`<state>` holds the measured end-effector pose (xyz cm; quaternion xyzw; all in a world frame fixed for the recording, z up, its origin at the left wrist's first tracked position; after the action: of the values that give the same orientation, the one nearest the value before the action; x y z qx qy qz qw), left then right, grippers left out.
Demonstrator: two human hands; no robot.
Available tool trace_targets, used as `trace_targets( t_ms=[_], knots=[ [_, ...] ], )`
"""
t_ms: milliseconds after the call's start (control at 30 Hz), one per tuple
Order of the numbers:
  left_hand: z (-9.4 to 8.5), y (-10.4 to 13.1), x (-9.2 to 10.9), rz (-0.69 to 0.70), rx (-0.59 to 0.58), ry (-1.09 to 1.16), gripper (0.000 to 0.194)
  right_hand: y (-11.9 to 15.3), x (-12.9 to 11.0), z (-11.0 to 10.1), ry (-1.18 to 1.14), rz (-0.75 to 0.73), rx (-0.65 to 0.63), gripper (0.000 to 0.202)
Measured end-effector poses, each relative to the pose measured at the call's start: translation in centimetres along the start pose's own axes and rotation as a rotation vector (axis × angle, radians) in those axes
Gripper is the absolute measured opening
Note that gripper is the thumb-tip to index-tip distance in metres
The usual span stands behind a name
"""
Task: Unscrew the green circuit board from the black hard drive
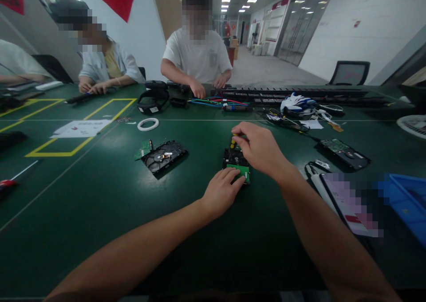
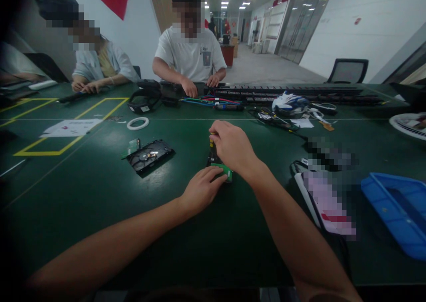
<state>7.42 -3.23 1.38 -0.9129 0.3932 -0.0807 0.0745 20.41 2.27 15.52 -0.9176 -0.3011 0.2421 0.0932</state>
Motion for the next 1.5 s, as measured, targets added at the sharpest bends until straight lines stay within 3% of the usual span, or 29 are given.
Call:
trace_targets(
  t_ms=[333, 600, 900, 1333, 1500],
  knots=[
    [-0.2, -0.2, 0.2, 0.018, 0.028, 0.011, 0.031, 0.0, -0.4, 0.3, 0.043, 0.049, -0.017, 0.005],
    [-0.7, -0.1, 0.7, 0.023, 0.063, 0.062, 0.033, 0.0, 0.5, 0.3, -0.010, 0.062, 0.053, 0.006],
    [-1.3, -0.1, 0.8, 0.021, 0.051, 0.100, 0.033, 0.2, 0.1, 0.3, 0.030, 0.032, -0.001, 0.013],
    [-0.8, 0.0, 0.7, 0.017, 0.061, 0.087, 0.034, 0.2, 0.3, -0.6, 0.076, 0.041, -0.022, 0.001],
    [-0.8, 0.0, 0.7, 0.017, 0.063, 0.096, 0.034, 0.3, 0.2, -0.5, 0.074, 0.064, -0.016, 0.009]
  ],
)
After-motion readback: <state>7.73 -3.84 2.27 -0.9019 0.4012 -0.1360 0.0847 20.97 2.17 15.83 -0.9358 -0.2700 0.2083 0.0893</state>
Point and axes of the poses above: each hand's wrist, its own y-axis away from the middle knuckle, its own z-axis out of the palm, x = y × z, the point moved 3 cm from there along -y, towards the middle knuckle, and after that the axes turned 12 degrees about -x, right-handed, at the moved point
